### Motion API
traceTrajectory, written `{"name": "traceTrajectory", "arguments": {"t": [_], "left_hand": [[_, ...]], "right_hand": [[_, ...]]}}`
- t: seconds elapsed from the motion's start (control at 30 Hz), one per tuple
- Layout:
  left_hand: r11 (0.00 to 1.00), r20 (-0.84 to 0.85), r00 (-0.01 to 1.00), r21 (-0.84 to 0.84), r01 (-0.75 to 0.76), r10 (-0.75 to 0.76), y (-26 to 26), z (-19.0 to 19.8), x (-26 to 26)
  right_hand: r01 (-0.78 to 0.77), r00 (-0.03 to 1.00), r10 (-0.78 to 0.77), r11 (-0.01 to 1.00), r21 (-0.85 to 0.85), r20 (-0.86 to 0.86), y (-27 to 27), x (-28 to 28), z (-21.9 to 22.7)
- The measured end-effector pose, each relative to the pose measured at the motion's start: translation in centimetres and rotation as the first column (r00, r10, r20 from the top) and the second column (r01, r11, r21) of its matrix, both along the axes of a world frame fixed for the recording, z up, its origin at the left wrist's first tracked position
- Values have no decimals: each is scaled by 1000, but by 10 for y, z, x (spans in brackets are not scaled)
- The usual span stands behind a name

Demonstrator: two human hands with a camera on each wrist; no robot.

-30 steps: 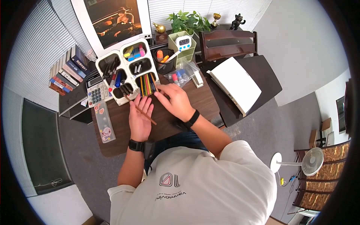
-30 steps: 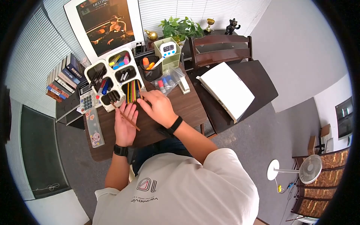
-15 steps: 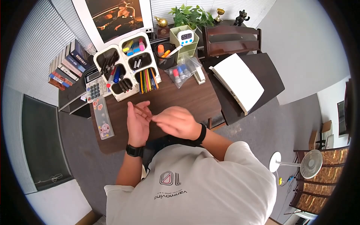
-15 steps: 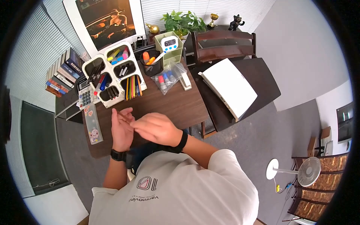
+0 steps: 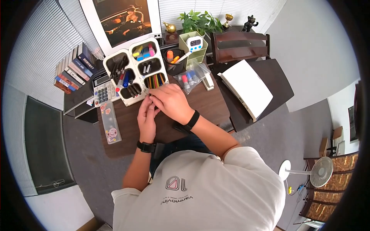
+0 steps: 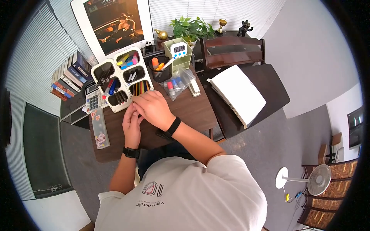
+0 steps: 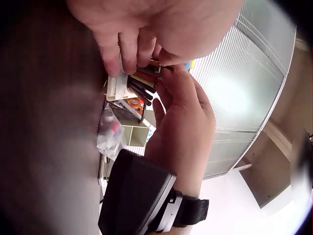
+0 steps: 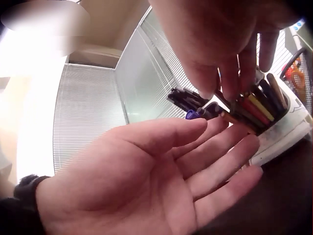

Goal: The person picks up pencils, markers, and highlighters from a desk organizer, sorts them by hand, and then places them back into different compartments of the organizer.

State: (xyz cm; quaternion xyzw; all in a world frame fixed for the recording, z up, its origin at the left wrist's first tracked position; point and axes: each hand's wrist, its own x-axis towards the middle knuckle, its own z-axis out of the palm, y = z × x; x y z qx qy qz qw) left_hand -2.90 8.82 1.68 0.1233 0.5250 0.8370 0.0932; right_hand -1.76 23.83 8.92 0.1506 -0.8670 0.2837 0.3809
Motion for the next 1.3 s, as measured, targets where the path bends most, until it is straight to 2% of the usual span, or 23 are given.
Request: {"name": "traceTrajectory", "arguments": {"t": [0.2, 0.27, 0.37, 0.47, 0.53, 0.6, 0.63, 0.67, 0.7, 0.73, 0.8, 0.93, 0.97, 1.1, 1.17, 1.2, 1.27, 1.3], "left_hand": [[999, 51, 999, 50, -1, -1, -3, -3, -2], [993, 130, 991, 121, -1, -15, -5, -6, -5], [990, 133, 991, 143, -11, -8, -5, -9, -4], [994, 105, 994, 109, 19, -30, -6, -7, -4], [996, 110, 993, 90, 23, -33, -7, -4, -3], [997, 115, 992, 74, 32, -41, -7, 0, -2], [997, 134, 991, 77, -8, -2, -7, 2, -2], [996, 153, 988, 81, -48, 35, -6, 4, -2], [996, 135, 989, 57, -68, 60, -4, 6, -2], [996, 134, 989, 58, -65, 57, 0, 7, -3], [988, 145, 977, 5, -156, 154, 8, 10, -4], [984, 142, 975, 26, -178, 172, 21, 20, -6], [983, 140, 975, 26, -179, 174, 22, 21, -8], [982, 129, 975, 21, -186, 182, 23, 21, -11], [984, 143, 975, 26, -178, 172, 24, 20, -12], [988, 127, 980, 14, -155, 152, 26, 21, -11], [991, 111, 985, 3, -132, 131, 27, 23, -10], [989, 175, 976, 46, -142, 132, 27, 29, -10]], "right_hand": [[22, 998, -24, 999, 45, 50, -7, -11, -5], [21, 997, -24, 998, 52, 73, -7, -12, -5], [0, 993, -6, 999, 53, 114, -7, -7, -3], [-46, 994, 48, 999, -23, 95, 0, 2, 7], [-19, 999, 28, 975, -220, 36, 9, 7, 4], [5, 1000, -11, 968, -250, -25, 20, 9, -5], [56, 995, -11, 892, -449, 103, 24, 13, -10], [130, 974, 16, 774, -620, 224, 27, 15, -17], [121, 965, 86, 695, -708, 249, 30, 14, -31], [122, 965, 83, 696, -708, 248, 31, 12, -36], [80, 912, 323, 466, -881, 253, 28, 8, -42], [1, 881, 410, 497, -868, 236, 18, 3, -37], [15, 891, 369, 557, -831, 264, 18, -2, -48], [-5, 897, 366, 569, -823, 248, 16, -6, -43], [13, 852, 400, 628, -778, 338, 15, -6, -39], [14, 852, 400, 628, -778, 338, 14, -5, -36], [-21, 903, 282, 784, -621, 326, 12, -1, -29], [-23, 898, 295, 775, -632, 328, 11, 2, -24]]}}
